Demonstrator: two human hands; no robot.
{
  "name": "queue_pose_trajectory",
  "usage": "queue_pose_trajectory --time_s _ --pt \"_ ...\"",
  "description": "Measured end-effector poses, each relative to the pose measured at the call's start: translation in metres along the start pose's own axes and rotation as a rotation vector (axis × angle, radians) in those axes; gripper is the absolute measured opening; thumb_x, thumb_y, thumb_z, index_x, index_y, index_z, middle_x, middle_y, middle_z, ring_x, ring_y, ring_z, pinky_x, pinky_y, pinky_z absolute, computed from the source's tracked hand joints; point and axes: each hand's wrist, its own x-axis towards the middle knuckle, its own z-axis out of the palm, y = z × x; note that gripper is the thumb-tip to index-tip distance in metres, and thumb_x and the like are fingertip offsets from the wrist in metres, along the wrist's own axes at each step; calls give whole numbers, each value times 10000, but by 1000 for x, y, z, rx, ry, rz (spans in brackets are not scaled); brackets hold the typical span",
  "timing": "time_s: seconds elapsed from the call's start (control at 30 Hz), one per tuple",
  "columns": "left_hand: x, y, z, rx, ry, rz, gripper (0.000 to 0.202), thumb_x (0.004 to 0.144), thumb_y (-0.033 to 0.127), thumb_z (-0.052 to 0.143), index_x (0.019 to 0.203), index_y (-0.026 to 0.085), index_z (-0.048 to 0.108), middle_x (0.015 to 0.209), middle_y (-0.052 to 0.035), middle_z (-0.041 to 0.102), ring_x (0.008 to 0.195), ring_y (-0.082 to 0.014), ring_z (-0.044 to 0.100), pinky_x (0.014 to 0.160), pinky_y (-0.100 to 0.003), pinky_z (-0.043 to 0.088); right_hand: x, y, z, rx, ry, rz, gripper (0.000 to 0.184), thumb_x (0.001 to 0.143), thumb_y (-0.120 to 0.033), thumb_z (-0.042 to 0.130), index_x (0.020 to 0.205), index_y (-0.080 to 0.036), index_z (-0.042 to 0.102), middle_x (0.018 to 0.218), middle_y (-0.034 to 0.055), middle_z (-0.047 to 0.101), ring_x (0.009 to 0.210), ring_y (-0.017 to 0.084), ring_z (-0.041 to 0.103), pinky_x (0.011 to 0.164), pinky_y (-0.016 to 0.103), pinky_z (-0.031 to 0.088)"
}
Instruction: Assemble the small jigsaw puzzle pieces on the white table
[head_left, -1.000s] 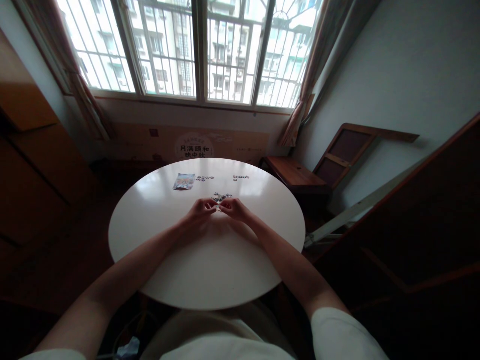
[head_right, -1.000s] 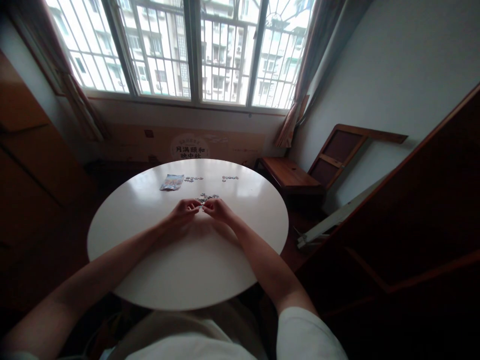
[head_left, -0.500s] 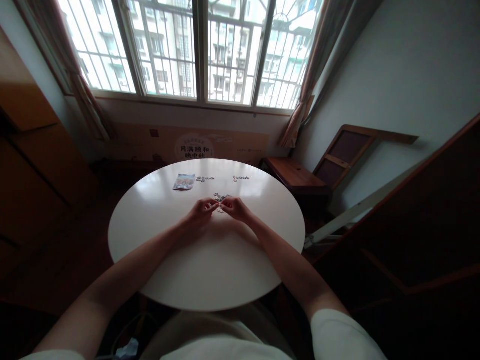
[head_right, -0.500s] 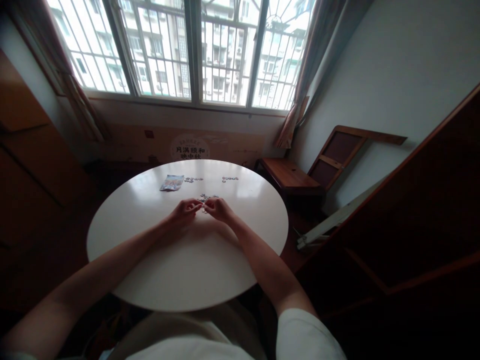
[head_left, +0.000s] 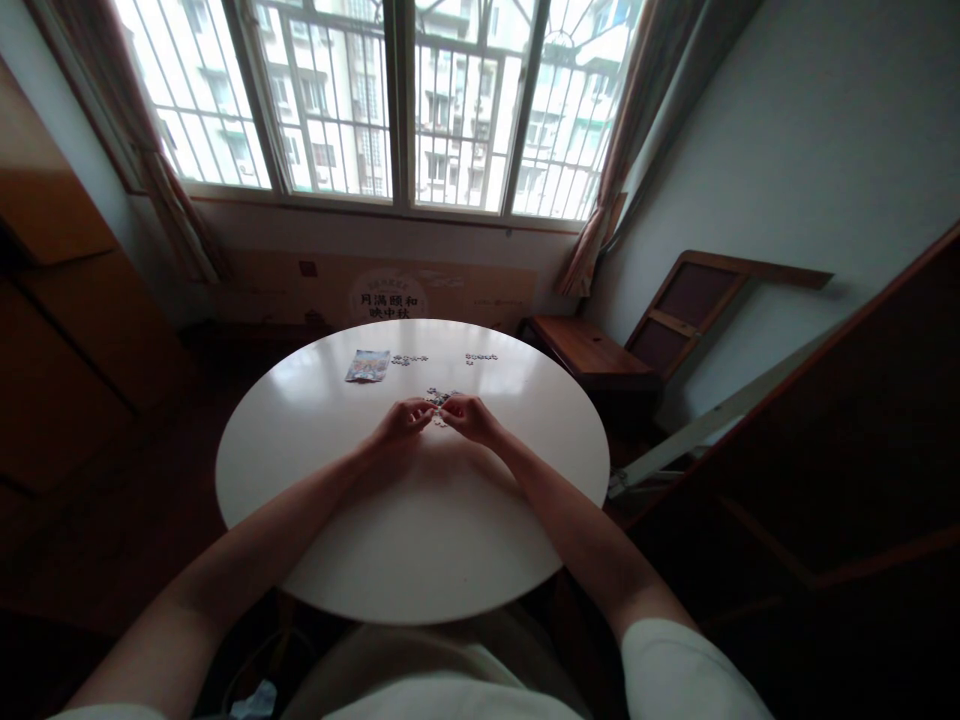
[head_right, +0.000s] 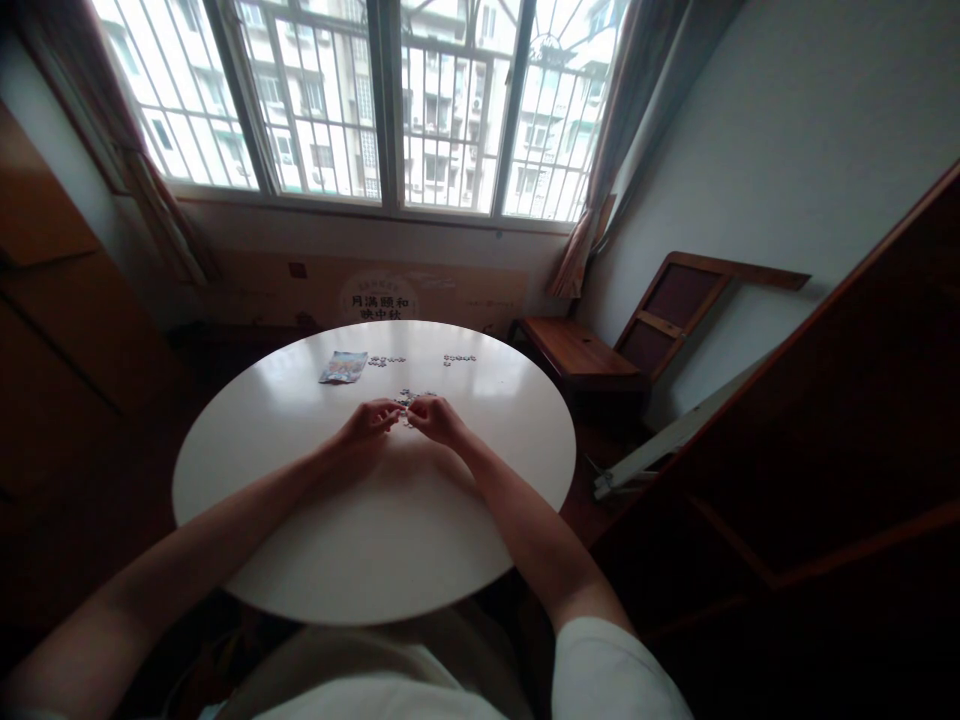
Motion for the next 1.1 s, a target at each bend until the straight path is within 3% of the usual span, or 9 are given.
queue_pose_trajectory --time_s 1.1 --pt "-1 -5 -1 190 16 58 265 818 276 503 952 150 694 803 -33 670 613 -97 557 590 -196 425 0 -2 1 27 -20 -25 157 794 -191 572 710 -101 669 626 10 573 572 83 459 561 200 338"
